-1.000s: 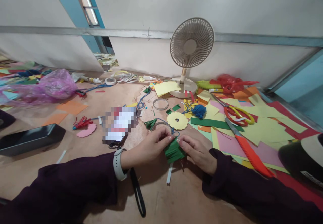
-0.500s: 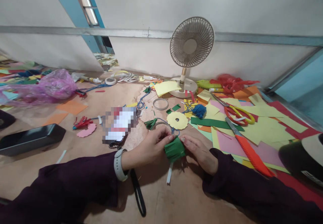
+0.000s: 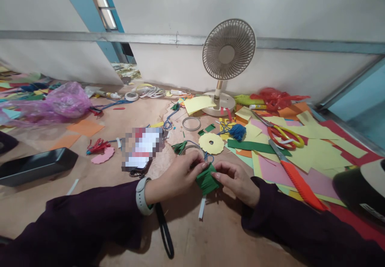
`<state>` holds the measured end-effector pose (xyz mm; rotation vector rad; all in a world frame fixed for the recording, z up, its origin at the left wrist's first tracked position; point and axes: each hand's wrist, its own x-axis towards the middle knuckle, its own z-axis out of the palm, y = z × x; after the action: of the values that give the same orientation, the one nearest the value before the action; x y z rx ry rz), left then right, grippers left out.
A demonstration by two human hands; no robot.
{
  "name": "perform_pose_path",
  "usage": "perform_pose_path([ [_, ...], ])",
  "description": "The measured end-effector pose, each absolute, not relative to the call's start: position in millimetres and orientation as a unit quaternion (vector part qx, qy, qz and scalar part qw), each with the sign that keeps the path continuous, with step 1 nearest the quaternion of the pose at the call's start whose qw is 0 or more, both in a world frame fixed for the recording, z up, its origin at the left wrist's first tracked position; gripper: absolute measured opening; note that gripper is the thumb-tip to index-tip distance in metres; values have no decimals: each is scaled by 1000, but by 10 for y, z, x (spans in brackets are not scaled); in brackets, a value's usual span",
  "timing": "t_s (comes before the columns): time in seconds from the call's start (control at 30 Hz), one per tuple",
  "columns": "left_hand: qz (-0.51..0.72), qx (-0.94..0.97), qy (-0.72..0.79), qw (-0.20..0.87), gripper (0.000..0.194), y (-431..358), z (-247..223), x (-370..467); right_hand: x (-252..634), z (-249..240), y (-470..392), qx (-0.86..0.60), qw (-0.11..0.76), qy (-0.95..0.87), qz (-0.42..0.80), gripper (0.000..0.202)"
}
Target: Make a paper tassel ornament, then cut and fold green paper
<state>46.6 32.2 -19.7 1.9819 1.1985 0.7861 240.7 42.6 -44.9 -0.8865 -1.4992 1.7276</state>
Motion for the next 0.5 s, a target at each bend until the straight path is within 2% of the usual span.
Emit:
perform_pose_path([
  [0.3, 257, 826, 462, 197, 15, 306, -149, 480, 2449, -497, 433, -380, 326, -548, 671, 30],
  [0.5, 252, 836, 454, 177, 16, 298, -196, 472, 2427, -492, 447, -376, 339, -532, 678, 37],
])
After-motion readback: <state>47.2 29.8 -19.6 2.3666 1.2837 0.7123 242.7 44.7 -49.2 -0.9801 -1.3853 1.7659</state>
